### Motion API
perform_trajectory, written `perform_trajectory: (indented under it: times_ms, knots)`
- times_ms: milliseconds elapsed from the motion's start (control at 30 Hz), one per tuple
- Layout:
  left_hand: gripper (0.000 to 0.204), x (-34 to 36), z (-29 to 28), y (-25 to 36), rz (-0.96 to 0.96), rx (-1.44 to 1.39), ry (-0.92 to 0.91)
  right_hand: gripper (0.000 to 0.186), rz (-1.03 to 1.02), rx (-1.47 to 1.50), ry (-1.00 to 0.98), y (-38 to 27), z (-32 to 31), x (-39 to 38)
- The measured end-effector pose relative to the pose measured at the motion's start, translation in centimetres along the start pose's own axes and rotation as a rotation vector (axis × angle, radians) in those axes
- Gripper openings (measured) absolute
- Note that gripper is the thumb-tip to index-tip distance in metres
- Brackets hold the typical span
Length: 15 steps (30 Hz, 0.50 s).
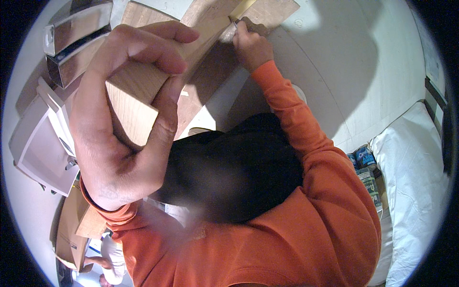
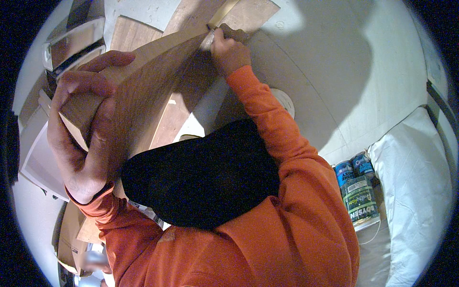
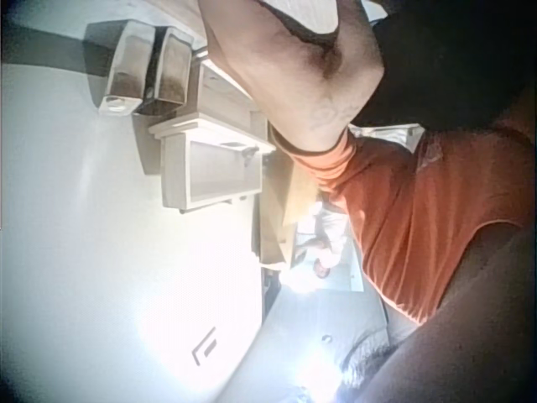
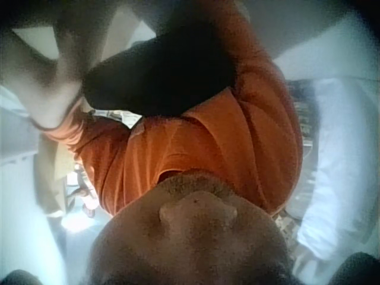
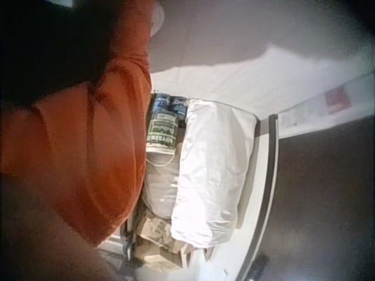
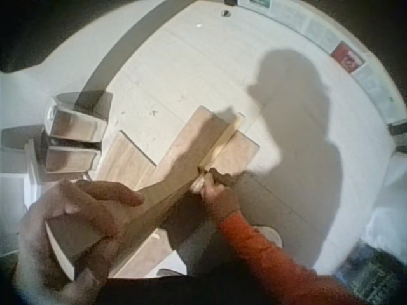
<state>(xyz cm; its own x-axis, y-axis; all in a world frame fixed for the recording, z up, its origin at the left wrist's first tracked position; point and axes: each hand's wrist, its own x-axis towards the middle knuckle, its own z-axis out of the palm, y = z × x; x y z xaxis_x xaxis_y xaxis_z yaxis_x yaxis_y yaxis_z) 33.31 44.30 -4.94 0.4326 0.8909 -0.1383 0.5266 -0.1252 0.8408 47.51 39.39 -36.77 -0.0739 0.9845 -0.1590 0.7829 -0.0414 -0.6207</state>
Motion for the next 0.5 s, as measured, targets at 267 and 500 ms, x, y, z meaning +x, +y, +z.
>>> perform_trajectory:
  times_ms: [267, 500]
  knots:
    - [0.028, -0.2, 0.1, -0.6, 0.066, 0.017, 0.016, 0.02, 0.017, -0.03, -0.032, -0.4, 0.2, 0.5]
    - [0.024, 0.1, 2.5, 0.7, 0.037, 0.111, 0.182, 0.025, 0.073, 0.009, -0.146, -1.0, -0.1, 0.8]
